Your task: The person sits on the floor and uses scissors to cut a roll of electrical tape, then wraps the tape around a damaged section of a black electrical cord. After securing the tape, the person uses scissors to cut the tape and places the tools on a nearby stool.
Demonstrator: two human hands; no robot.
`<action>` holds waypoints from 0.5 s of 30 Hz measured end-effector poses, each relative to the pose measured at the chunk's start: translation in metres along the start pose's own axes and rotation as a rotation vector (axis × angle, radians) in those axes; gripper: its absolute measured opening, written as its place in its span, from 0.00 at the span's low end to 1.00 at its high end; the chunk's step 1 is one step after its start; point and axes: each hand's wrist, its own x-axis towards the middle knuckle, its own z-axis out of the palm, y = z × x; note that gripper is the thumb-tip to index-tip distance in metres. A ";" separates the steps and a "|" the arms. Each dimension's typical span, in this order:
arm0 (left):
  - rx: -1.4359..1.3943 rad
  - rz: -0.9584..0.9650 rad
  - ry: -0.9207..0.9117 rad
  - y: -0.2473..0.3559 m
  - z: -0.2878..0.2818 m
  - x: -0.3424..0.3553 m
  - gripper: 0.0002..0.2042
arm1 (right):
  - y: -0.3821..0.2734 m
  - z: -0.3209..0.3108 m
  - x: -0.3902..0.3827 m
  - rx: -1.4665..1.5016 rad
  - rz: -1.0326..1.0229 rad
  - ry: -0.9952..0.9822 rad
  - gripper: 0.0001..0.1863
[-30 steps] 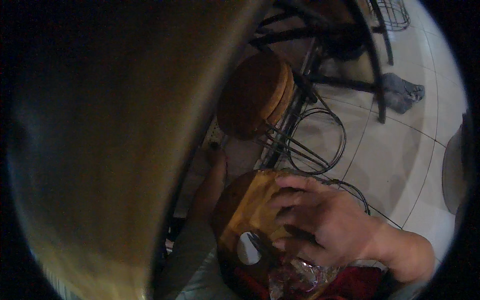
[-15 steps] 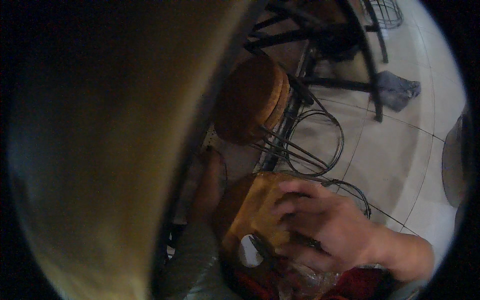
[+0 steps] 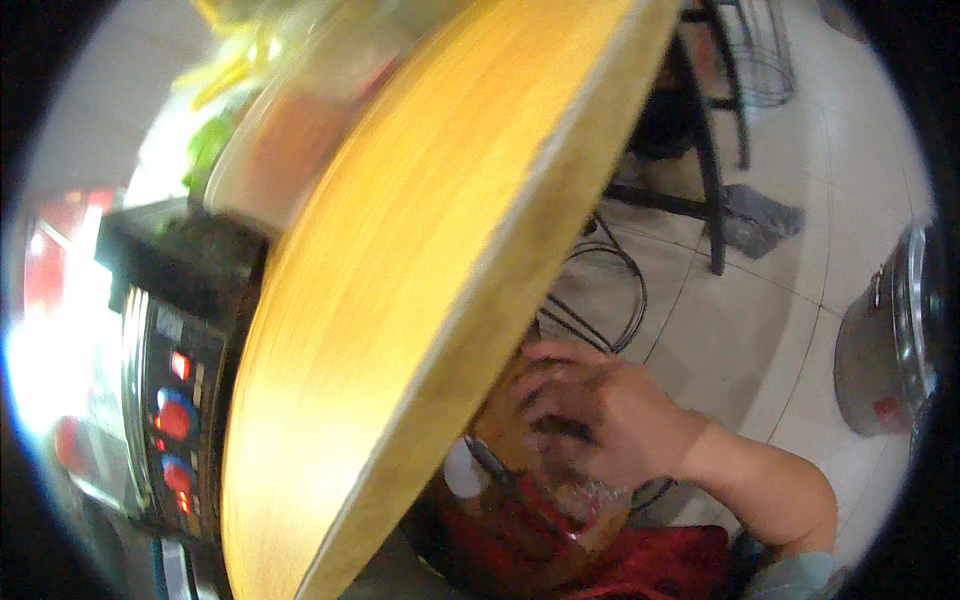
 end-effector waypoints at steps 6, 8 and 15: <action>-0.187 -0.063 0.055 0.029 -0.021 -0.086 0.25 | 0.004 -0.005 -0.011 -0.040 0.035 -0.091 0.10; -0.214 -0.139 0.061 0.044 -0.041 -0.132 0.25 | 0.010 -0.001 -0.023 0.016 -0.003 -0.091 0.10; -0.390 -0.247 0.108 0.093 -0.081 -0.214 0.25 | 0.006 -0.012 0.020 0.051 -0.011 -0.078 0.16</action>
